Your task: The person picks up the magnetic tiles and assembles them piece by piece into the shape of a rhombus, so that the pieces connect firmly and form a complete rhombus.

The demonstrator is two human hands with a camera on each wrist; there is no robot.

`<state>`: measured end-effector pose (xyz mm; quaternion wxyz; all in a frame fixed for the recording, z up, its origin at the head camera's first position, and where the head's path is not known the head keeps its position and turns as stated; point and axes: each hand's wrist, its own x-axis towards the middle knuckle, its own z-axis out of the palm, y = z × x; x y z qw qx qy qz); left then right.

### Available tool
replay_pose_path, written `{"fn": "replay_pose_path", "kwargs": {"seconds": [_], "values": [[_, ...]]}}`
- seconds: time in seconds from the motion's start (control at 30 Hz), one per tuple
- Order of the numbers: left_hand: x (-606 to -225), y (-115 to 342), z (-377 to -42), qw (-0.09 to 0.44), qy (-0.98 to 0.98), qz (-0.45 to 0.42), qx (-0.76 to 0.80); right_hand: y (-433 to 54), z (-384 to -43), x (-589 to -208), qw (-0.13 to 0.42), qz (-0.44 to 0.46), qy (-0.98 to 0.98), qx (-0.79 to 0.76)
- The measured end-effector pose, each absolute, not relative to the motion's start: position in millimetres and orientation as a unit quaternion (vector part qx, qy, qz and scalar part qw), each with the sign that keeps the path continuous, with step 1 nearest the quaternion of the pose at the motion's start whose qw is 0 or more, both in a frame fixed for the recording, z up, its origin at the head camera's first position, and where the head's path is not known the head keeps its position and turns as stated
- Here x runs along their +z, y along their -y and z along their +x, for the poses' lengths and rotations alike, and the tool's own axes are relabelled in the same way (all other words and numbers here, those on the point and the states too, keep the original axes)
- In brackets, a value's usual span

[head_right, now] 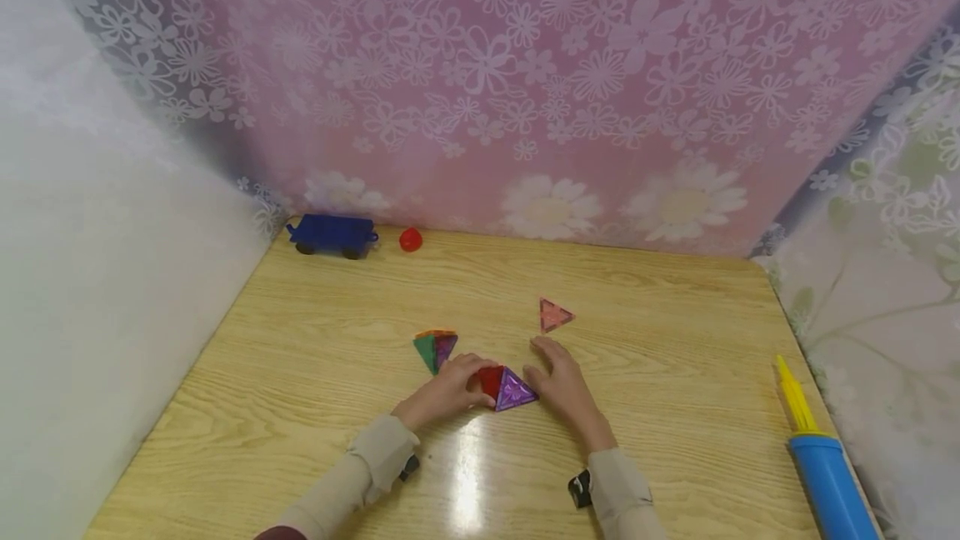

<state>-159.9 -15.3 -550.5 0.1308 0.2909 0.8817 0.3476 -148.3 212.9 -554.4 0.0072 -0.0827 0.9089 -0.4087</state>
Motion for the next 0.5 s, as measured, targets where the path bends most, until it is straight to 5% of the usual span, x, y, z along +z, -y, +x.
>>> {"fn": "replay_pose_path", "kwargs": {"seconds": [0.5], "values": [[-551.9,16.0,-160.3,0.128,-0.880,0.297,0.349,-227.7,-169.8,-556.3,0.017,-0.094,-0.918,-0.385]]}}
